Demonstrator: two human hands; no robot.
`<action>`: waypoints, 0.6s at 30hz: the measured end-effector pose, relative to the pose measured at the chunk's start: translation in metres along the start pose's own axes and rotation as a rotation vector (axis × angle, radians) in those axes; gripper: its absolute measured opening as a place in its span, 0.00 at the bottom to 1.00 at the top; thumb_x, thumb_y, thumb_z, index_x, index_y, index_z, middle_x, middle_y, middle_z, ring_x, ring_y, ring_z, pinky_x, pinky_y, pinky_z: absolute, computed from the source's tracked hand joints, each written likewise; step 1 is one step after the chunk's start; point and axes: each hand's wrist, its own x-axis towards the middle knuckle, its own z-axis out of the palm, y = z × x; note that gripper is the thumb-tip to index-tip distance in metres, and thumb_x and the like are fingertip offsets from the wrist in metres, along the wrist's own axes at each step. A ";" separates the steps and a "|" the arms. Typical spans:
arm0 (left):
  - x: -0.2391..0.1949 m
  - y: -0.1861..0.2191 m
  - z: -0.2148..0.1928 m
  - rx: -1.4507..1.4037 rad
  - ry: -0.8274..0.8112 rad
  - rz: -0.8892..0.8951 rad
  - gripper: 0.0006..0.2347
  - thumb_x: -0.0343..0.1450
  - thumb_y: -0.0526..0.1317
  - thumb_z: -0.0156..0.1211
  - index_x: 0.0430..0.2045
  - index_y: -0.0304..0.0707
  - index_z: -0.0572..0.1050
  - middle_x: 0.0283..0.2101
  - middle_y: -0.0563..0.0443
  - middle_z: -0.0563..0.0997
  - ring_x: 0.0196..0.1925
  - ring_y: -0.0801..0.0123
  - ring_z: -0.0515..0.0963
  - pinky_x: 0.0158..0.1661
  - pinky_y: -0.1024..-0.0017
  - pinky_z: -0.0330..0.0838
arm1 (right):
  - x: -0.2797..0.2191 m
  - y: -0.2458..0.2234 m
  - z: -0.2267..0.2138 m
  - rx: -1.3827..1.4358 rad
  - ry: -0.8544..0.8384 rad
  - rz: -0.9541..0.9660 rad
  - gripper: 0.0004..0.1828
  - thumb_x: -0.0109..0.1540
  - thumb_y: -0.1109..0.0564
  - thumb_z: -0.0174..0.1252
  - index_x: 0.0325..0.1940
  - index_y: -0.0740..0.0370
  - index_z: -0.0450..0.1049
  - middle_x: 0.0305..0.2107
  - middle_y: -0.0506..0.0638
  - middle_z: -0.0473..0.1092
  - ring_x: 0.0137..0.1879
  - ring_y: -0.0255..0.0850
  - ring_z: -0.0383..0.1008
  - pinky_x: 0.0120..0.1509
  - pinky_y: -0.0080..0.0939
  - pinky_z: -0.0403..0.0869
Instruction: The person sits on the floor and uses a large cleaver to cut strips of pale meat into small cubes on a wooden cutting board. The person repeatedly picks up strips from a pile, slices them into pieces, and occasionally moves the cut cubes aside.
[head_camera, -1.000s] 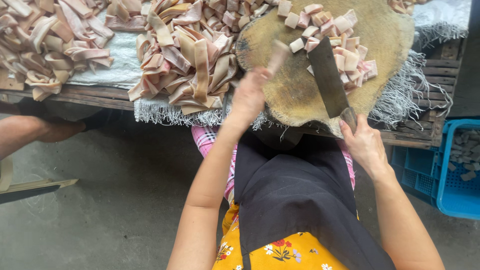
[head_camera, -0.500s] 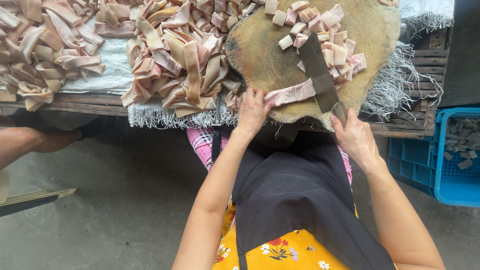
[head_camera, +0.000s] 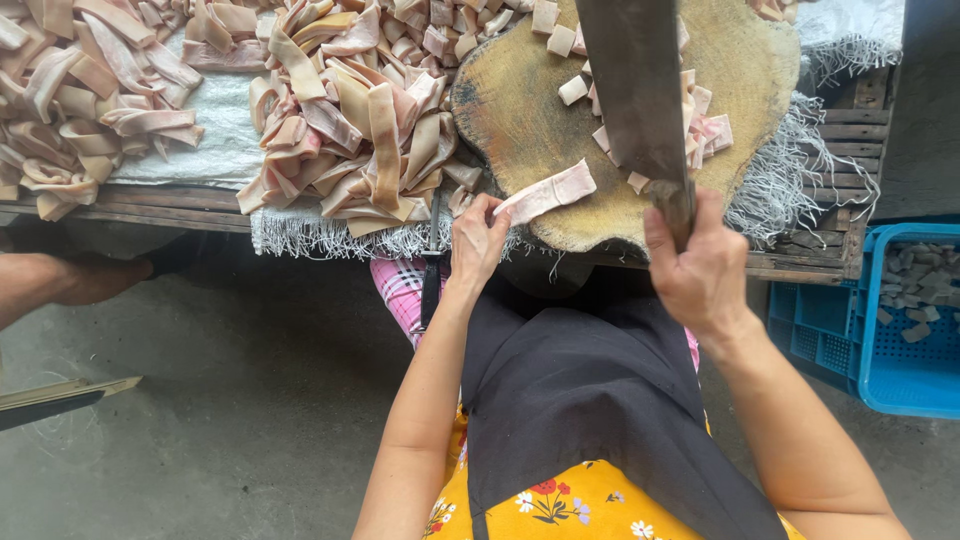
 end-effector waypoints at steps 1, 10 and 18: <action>0.000 0.001 -0.001 -0.018 0.001 0.008 0.09 0.71 0.40 0.60 0.36 0.32 0.78 0.31 0.40 0.83 0.33 0.57 0.84 0.38 0.63 0.75 | 0.000 0.001 0.008 0.030 -0.020 -0.014 0.19 0.74 0.47 0.52 0.55 0.66 0.63 0.22 0.61 0.73 0.25 0.53 0.77 0.31 0.50 0.75; -0.003 -0.010 -0.008 -0.009 -0.012 0.023 0.07 0.71 0.37 0.61 0.37 0.32 0.79 0.32 0.40 0.84 0.33 0.58 0.83 0.38 0.63 0.75 | 0.011 0.032 0.038 -0.188 -0.263 0.078 0.22 0.70 0.44 0.52 0.54 0.67 0.66 0.26 0.72 0.74 0.34 0.69 0.77 0.36 0.63 0.76; 0.009 -0.001 0.019 -0.062 -0.020 0.031 0.08 0.70 0.37 0.62 0.38 0.32 0.79 0.32 0.39 0.84 0.32 0.58 0.83 0.37 0.63 0.75 | 0.009 -0.004 0.010 0.118 0.059 0.003 0.20 0.73 0.45 0.52 0.53 0.66 0.64 0.24 0.64 0.75 0.28 0.57 0.80 0.34 0.54 0.77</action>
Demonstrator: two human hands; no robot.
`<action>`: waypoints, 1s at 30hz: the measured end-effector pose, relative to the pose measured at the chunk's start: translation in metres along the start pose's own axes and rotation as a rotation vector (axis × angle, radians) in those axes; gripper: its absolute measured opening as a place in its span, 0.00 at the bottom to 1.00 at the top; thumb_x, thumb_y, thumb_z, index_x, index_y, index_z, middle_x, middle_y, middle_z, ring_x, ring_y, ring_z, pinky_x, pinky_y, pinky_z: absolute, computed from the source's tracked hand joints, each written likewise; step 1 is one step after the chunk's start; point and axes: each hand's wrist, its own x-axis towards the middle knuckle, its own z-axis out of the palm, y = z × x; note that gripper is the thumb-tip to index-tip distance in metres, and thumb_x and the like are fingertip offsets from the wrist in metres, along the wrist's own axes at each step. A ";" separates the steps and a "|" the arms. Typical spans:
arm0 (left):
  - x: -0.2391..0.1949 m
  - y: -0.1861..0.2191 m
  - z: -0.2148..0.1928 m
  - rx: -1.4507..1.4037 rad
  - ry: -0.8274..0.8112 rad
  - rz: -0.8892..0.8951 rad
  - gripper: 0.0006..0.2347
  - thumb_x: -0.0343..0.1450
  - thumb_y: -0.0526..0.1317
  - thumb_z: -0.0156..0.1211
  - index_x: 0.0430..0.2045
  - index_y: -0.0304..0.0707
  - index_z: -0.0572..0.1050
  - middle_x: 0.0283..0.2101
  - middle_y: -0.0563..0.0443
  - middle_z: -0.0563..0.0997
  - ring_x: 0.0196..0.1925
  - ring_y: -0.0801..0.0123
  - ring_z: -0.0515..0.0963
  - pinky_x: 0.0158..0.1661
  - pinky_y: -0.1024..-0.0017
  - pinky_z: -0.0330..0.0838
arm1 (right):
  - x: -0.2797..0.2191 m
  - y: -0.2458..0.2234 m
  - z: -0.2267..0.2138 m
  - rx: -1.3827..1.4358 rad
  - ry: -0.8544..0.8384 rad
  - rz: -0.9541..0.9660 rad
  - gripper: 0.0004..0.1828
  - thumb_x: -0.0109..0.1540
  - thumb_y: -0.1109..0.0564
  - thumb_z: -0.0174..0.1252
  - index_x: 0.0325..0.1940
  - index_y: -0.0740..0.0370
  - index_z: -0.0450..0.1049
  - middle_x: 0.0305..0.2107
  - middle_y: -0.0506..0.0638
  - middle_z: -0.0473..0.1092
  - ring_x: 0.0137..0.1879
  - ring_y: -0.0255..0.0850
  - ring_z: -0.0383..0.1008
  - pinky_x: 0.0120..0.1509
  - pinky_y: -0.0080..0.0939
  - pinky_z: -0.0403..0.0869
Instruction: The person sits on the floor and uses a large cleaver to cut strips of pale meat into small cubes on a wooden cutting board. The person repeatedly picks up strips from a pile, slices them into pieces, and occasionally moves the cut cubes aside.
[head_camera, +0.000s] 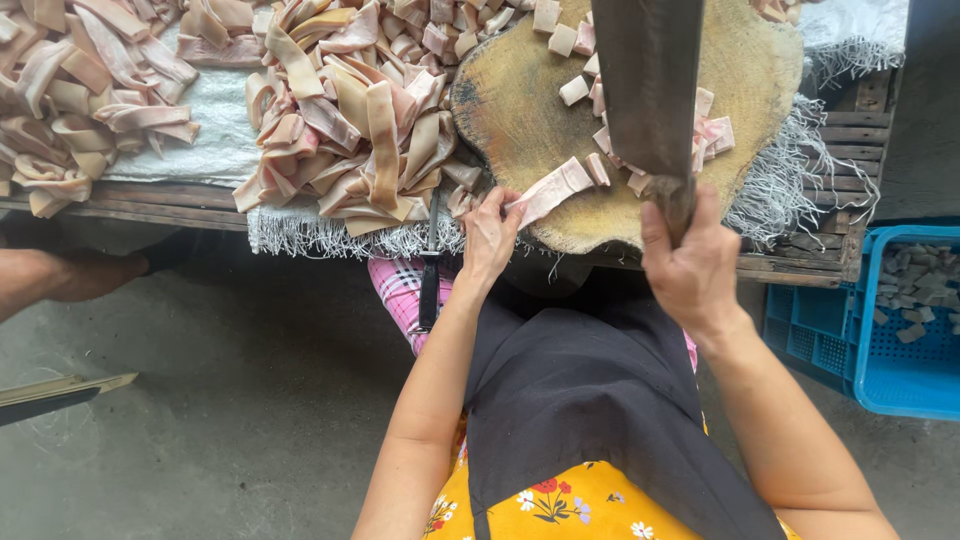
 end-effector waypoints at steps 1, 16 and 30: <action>0.002 0.001 0.001 0.003 -0.001 0.004 0.08 0.71 0.37 0.62 0.38 0.31 0.79 0.32 0.39 0.84 0.33 0.57 0.83 0.38 0.63 0.75 | 0.000 0.005 0.007 -0.036 -0.030 -0.046 0.19 0.73 0.46 0.52 0.55 0.66 0.64 0.26 0.65 0.75 0.30 0.58 0.80 0.35 0.55 0.77; 0.015 -0.006 0.010 0.025 0.023 0.107 0.07 0.70 0.34 0.63 0.38 0.29 0.79 0.37 0.37 0.83 0.39 0.52 0.83 0.41 0.61 0.75 | 0.004 0.002 -0.005 -0.084 -0.027 -0.079 0.21 0.73 0.47 0.52 0.56 0.70 0.64 0.24 0.63 0.75 0.28 0.56 0.79 0.33 0.52 0.76; 0.021 -0.007 0.013 0.021 0.007 0.127 0.08 0.71 0.36 0.61 0.39 0.31 0.81 0.38 0.36 0.84 0.40 0.52 0.84 0.43 0.61 0.76 | 0.011 0.022 0.009 -0.201 -0.213 0.091 0.21 0.71 0.45 0.53 0.52 0.68 0.69 0.25 0.65 0.75 0.29 0.58 0.79 0.31 0.54 0.76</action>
